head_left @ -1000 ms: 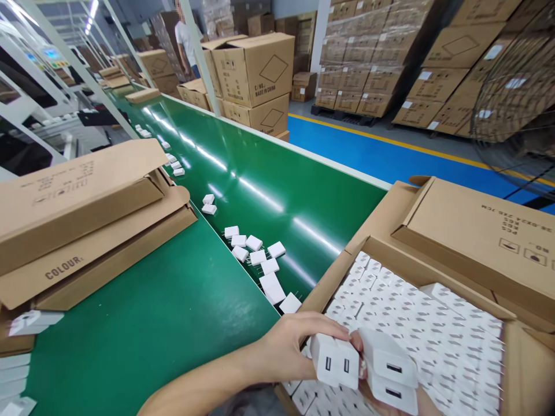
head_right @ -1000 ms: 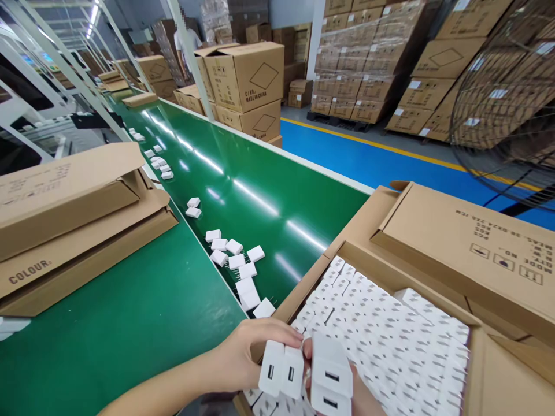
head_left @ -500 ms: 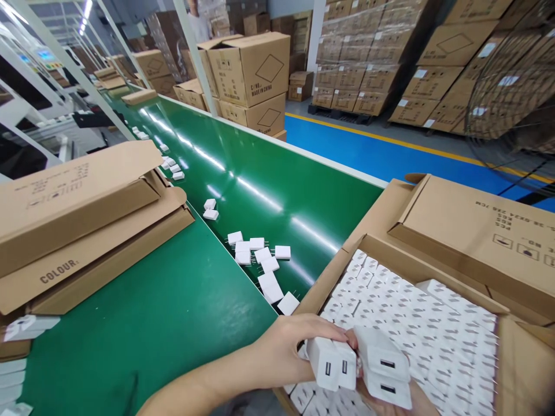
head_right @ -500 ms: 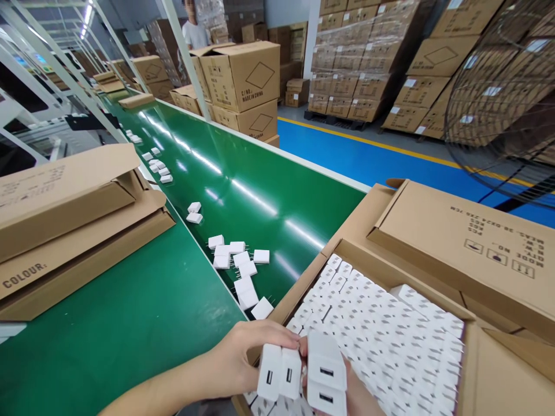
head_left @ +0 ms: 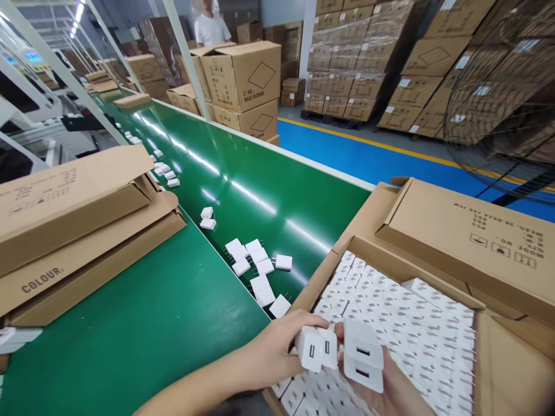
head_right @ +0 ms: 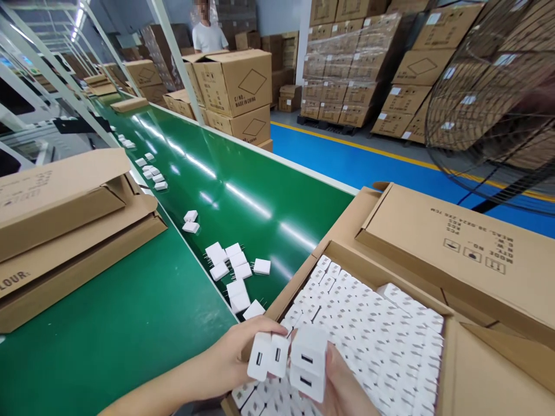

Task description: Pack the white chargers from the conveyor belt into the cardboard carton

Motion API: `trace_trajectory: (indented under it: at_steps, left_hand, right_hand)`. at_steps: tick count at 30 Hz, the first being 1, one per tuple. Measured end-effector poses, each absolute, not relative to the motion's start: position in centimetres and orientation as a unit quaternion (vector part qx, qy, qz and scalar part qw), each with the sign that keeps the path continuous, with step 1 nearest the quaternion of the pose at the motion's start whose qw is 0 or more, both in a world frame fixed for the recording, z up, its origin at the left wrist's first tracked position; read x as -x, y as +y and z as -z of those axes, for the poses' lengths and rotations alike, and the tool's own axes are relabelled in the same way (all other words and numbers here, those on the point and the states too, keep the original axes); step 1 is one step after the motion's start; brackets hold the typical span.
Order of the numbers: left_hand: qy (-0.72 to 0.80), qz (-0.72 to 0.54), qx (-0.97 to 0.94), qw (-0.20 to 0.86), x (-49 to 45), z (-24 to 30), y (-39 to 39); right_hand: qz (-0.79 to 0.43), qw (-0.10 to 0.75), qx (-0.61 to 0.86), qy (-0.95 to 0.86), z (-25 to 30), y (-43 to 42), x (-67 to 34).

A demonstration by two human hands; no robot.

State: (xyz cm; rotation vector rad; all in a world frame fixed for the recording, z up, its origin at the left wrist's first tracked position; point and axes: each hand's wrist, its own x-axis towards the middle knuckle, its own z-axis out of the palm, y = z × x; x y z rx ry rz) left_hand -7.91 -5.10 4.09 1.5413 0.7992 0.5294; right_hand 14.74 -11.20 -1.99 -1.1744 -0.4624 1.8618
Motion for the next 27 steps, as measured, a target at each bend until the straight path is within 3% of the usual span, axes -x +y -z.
trace_trajectory:
  at_steps: [3, 6, 9, 11, 15, 27]
  left_hand:
    - [0.364, -0.131, -0.705, 0.594, 7.2, -5.5, -3.5]
    - [0.357, -0.107, -0.742, 0.558, 3.8, -6.4, -0.7]
    - [0.358, -0.063, -0.783, 0.504, -1.7, -6.2, 2.7]
    - [0.365, -0.004, -0.841, 0.400, -5.5, -5.8, 5.1]
    - [0.397, 0.028, -0.882, 0.253, -10.5, -5.3, 8.2]
    - [0.381, 0.056, -0.891, 0.239, -13.1, -1.6, 9.3]
  right_hand:
    - [-0.584, 0.421, 0.624, -0.303, 0.5, -9.3, -18.7]
    - [-0.300, 0.357, 0.758, -0.455, -0.7, -6.5, -23.4]
    - [-0.043, 0.280, 0.765, -0.579, -0.5, -3.8, -26.6]
    - [0.039, 0.240, 0.739, -0.628, 0.3, -2.4, -27.7]
    - [0.061, 0.214, 0.715, -0.663, 2.3, -1.0, -28.4]
    - [-0.022, 0.235, 0.694, -0.680, 4.3, -0.3, -28.6]
